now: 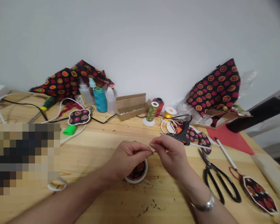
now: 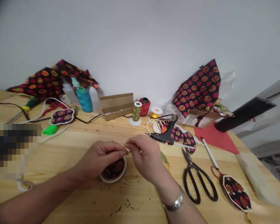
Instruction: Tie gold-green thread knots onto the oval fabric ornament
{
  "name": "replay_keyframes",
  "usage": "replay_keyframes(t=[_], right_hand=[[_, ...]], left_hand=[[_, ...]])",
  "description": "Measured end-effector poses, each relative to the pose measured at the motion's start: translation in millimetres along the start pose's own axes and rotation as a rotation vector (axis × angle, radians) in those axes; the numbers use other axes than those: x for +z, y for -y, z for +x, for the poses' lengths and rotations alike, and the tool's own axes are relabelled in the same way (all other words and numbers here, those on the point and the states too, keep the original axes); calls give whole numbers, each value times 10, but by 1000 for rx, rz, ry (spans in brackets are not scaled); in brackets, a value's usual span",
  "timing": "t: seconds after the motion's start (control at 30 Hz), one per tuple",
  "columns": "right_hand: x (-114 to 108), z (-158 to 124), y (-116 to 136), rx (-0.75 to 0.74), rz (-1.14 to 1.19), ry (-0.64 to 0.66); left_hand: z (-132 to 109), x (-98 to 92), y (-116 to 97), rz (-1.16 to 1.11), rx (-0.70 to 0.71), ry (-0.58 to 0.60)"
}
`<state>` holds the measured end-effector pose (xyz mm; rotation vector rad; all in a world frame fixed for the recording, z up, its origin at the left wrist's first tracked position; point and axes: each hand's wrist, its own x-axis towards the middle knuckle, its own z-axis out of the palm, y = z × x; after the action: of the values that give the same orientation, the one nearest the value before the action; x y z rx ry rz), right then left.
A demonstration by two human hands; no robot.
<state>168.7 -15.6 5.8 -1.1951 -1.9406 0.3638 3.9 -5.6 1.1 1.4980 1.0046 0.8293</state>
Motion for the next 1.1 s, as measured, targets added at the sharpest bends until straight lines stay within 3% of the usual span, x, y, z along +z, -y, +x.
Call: replay_keyframes(t=[0.23, 0.57, 1.1], right_hand=[[66, 19, -34, 192, 146, 24], [94, -26, 26, 216, 142, 49], [93, -34, 120, 198, 180, 119]], left_hand=[[7, -29, -18, -150, -68, -145], [6, -29, -21, -97, -48, -285], [23, -28, 10, -51, -67, -340]])
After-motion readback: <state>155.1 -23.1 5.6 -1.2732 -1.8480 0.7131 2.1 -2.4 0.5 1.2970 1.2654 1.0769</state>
